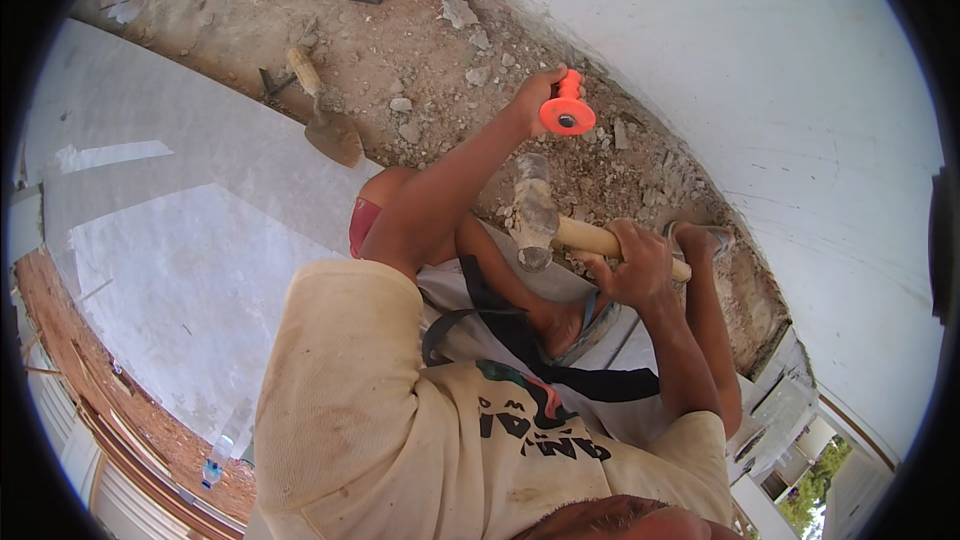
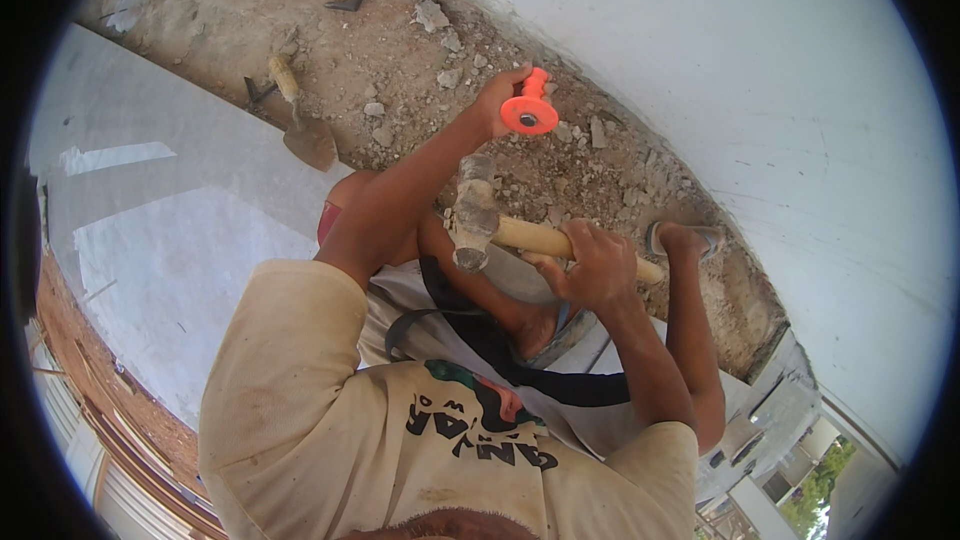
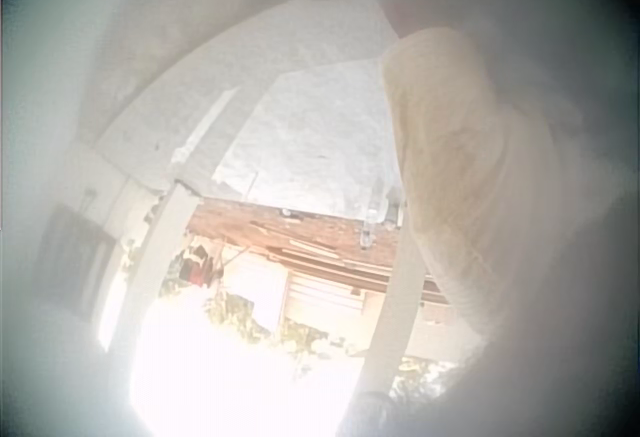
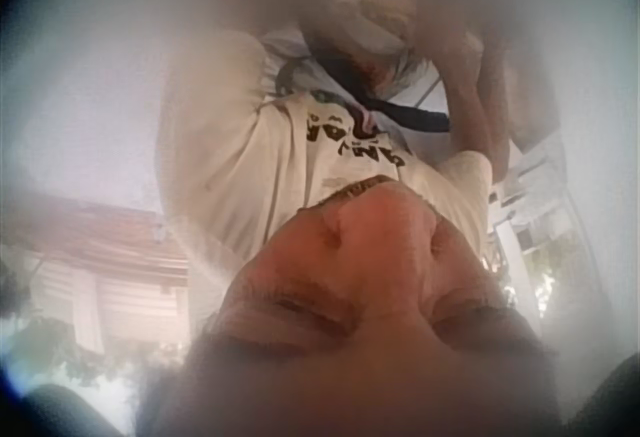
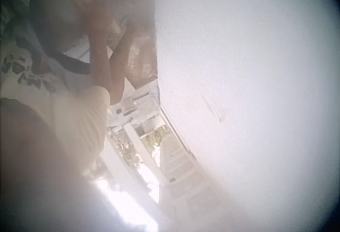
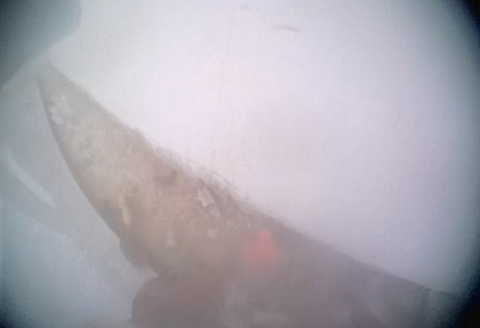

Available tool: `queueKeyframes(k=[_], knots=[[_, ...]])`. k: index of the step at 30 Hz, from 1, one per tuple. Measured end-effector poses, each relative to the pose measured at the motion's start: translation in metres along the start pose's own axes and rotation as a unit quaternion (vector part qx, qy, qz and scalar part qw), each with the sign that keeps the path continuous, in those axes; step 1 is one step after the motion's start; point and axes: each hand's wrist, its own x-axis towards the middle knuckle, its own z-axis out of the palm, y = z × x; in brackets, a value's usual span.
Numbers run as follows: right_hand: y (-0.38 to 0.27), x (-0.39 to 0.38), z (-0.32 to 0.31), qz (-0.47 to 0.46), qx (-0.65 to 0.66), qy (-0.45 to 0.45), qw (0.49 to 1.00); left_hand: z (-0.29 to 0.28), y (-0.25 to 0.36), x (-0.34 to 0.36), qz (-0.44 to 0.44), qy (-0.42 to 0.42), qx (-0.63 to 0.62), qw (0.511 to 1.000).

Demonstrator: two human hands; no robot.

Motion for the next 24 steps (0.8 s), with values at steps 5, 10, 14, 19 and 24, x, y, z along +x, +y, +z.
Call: queueKeyframes(k=[5,10,14,19,24], knots=[[-0.009,0.006,-0.006,-0.028,0.014,0.011,0.999,0.001,0.001,-0.001,-0.009,-0.009,-0.005,1.000],[-0.021,0.011,-0.013,-0.073,0.020,0.005,0.997,-0.002,0.002,-0.002,-0.004,-0.043,-0.020,0.999],[-0.021,0.015,-0.009,-0.168,0.023,0.041,0.985,-0.007,0.005,-0.002,-0.024,-0.074,-0.050,0.996],[0.059,0.056,0.014,0.053,-0.197,-0.109,0.973,-0.018,0.004,0.005,-0.035,-0.071,-0.028,0.996],[0.016,0.019,0.015,0.000,-0.089,-0.035,0.995,-0.022,0.005,0.005,-0.046,-0.098,-0.074,0.991]])
